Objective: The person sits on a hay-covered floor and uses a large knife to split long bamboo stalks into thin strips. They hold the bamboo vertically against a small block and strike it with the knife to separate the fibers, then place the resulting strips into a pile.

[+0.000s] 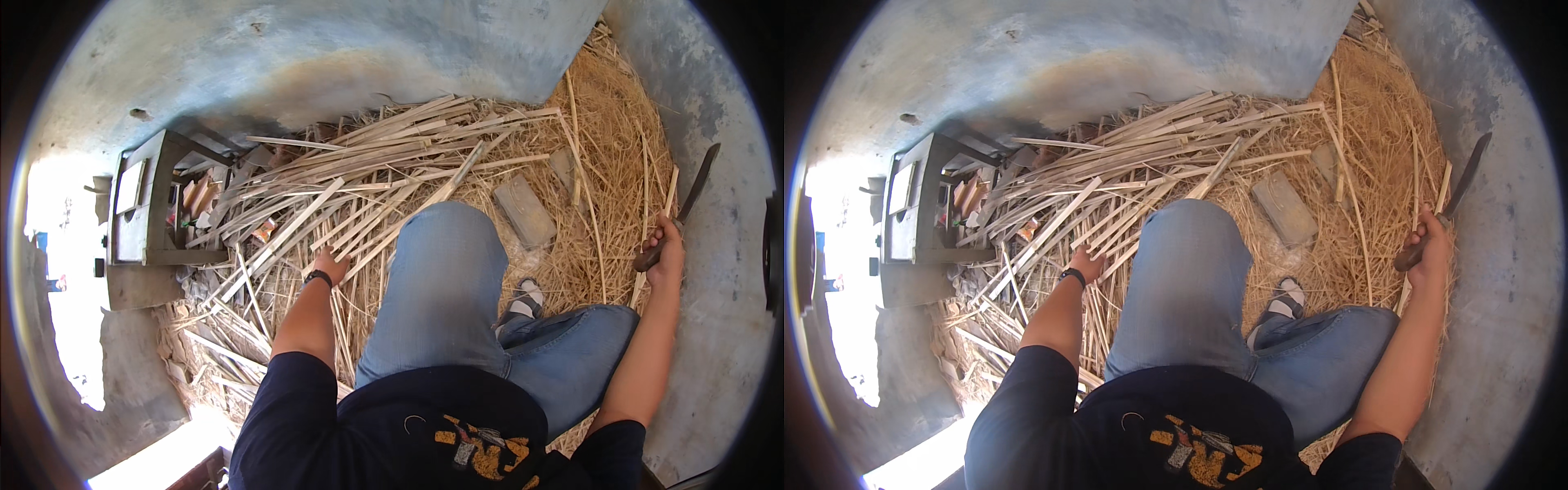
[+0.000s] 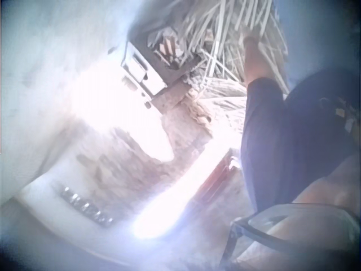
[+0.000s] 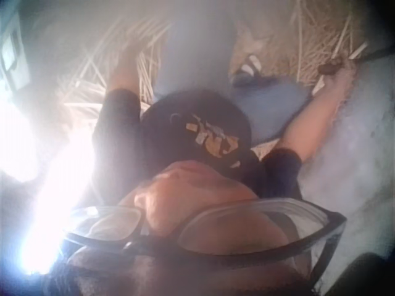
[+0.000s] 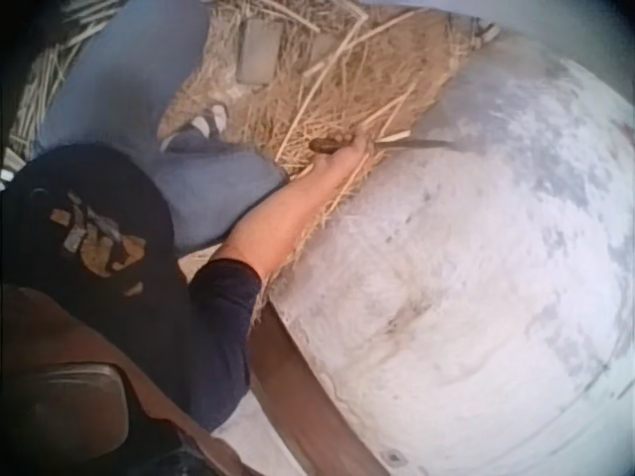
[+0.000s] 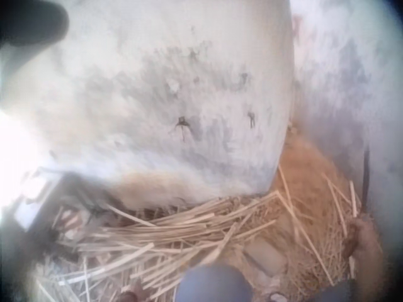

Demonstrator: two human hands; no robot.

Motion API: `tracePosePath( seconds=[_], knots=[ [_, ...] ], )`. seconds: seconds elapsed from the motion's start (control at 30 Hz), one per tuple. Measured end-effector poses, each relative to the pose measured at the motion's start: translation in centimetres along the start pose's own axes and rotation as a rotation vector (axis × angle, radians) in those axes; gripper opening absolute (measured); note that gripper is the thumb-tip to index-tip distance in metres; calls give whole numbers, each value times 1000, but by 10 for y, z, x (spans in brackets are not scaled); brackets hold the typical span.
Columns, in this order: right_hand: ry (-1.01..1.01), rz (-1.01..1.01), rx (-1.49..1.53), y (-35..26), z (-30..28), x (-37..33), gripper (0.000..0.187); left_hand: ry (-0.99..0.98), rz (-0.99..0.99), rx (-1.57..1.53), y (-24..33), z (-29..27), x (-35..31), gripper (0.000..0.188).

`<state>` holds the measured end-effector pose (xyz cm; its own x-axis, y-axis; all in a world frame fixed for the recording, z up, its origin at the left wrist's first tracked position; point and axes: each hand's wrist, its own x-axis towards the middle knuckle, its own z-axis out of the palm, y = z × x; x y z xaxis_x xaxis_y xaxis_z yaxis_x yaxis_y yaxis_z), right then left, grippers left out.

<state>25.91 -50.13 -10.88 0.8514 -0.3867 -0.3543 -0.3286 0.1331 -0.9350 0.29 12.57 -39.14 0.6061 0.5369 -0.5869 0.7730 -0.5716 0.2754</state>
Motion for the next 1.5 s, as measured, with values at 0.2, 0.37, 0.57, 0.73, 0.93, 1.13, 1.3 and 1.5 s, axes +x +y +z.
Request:
tracePosePath(
  seconds=[0.2,0.37,0.57,0.73,0.93,1.13,1.3,1.5],
  knots=[
    [91,37,48,1,-24,9,21,20,-5,158,74,-5,29,75],
    [110,35,-14,-1,-21,10,25,19,-53,235,88,35,47,77],
    [148,8,-65,1,-24,6,23,-38,-81,365,113,37,25,78],
    [133,18,-56,2,-19,5,21,58,70,469,114,42,-3,75],
    [127,21,-65,7,-19,8,21,-121,331,298,95,72,-2,57],
    [110,19,-65,3,-16,5,21,-58,244,364,124,79,-4,43],
    [124,28,-65,1,-14,0,22,-72,190,354,133,73,1,32],
    [157,38,-78,2,-13,-1,25,-91,147,366,147,59,-8,33]
  ],
)
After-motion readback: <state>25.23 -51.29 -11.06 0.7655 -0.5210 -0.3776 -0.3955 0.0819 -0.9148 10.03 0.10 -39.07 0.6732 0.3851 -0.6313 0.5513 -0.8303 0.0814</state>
